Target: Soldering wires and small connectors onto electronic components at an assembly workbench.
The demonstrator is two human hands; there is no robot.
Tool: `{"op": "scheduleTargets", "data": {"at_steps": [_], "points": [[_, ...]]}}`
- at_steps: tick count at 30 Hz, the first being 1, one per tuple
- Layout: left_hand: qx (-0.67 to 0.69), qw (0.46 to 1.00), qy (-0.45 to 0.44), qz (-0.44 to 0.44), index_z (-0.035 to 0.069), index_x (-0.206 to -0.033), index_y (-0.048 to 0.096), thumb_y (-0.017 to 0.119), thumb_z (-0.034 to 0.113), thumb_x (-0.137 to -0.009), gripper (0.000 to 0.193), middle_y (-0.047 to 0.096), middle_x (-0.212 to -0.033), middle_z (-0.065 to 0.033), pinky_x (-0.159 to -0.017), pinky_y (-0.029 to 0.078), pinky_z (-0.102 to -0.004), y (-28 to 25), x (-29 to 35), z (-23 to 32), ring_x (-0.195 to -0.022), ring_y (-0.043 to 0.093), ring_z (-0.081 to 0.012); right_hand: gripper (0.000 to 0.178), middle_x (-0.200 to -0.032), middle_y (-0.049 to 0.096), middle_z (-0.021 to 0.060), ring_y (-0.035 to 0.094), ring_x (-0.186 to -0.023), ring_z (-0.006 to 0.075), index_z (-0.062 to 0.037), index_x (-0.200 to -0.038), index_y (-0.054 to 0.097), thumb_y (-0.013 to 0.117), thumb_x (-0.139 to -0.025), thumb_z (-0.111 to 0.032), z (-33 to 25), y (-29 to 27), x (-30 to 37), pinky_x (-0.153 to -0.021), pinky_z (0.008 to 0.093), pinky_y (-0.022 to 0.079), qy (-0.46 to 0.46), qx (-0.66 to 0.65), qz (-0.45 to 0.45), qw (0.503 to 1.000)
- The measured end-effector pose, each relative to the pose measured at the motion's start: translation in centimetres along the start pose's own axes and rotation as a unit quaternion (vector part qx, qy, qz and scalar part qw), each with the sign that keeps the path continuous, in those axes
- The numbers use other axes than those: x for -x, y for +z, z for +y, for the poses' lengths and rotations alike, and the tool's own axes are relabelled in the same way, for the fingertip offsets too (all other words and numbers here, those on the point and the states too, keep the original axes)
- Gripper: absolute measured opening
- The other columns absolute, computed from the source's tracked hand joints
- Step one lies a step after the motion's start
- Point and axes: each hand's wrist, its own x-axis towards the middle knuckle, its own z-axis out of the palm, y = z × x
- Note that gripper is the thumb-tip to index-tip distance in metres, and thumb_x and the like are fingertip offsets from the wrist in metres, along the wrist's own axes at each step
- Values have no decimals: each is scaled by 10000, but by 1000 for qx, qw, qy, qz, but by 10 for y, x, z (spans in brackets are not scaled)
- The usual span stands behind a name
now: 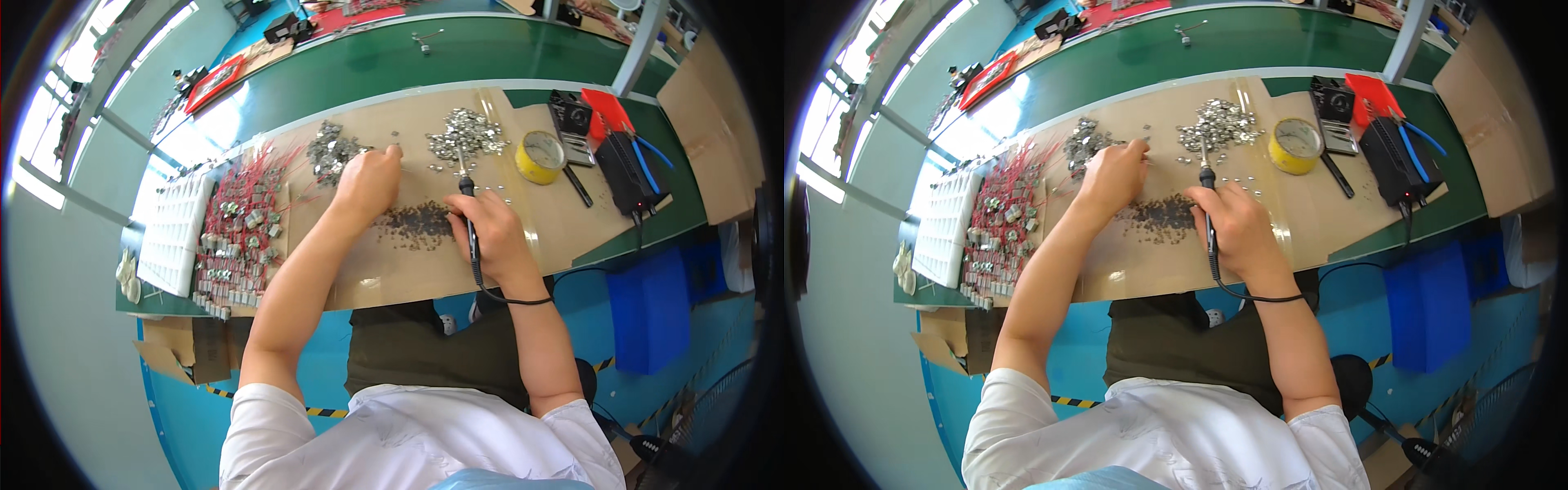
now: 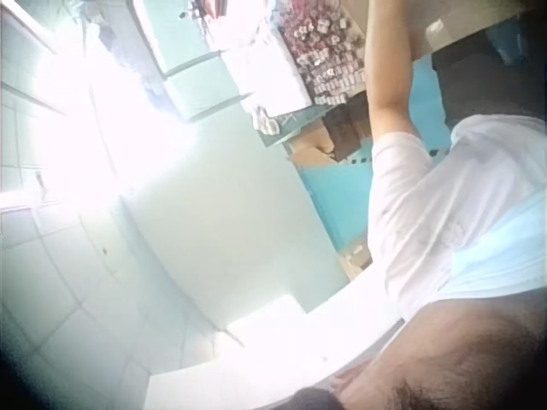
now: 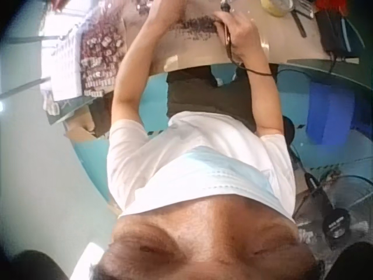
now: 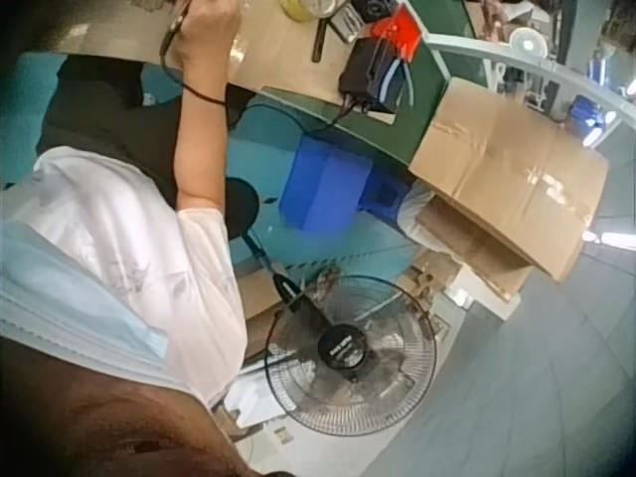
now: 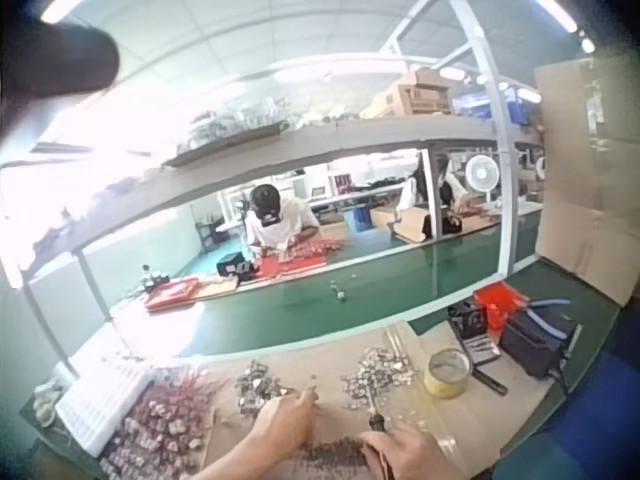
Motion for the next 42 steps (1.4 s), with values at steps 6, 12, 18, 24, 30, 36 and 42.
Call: {"op": "scheduleTargets", "data": {"at_steps": [6,12,18,24,30,36,42], "points": [[16,998,18,51,49,-1126,689,656,151,-935,219,751,-910,-196,-764,589,-495,6,0,-3,-839,727,-414,326,-806,659,111,631,-733,313,-74,-1105,686,754,-812,51,1,1,0,-652,418,523,0,5,13,1000],[97,984,55,140,52,-1167,706,697,112,-888,286,766,-913,-194,-702,586,-433,4,1,-4,-706,718,-343,341,-795,645,104,624,-731,306,-81,-1121,683,746,-818,62,2,2,-1,-635,413,512,-5,-7,38,999],[534,838,-65,-96,-18,-1224,695,750,71,-895,346,799,-965,-89,-476,460,-219,-35,22,42,-584,594,-41,442,-887,707,103,675,-747,272,-65,-1181,688,819,-779,65,3,2,-3,-636,371,534,26,-50,110,992],[583,799,-107,-101,-22,-1224,703,783,91,-898,354,775,-980,-70,-440,458,-226,-24,35,51,-571,572,-1,416,-851,713,101,707,-738,257,-62,-1175,690,796,-804,92,-4,6,-3,-647,359,557,-5,-69,103,992],[589,794,-122,-91,-19,-1199,704,765,87,-913,311,769,-968,-62,-428,460,-221,-20,37,59,-567,570,-3,408,-846,712,109,687,-677,251,-65,-1178,692,784,-817,104,-7,4,0,-609,342,540,23,-90,116,989],[606,778,-129,-106,-58,-1221,672,732,55,-943,306,781,-1007,-94,-406,452,-209,-17,36,58,-595,629,-28,386,-849,712,106,689,-707,250,-71,-1145,699,774,-809,103,-2,7,-5,-607,344,537,5,-41,123,992],[602,778,-138,-116,-80,-1160,686,697,170,-1005,295,775,-844,-112,-399,429,-251,-33,38,56,-437,549,-73,187,-949,771,96,747,-787,257,-68,-1046,719,767,-881,7,67,-107,-55,-694,345,591,-30,202,218,954]]}}
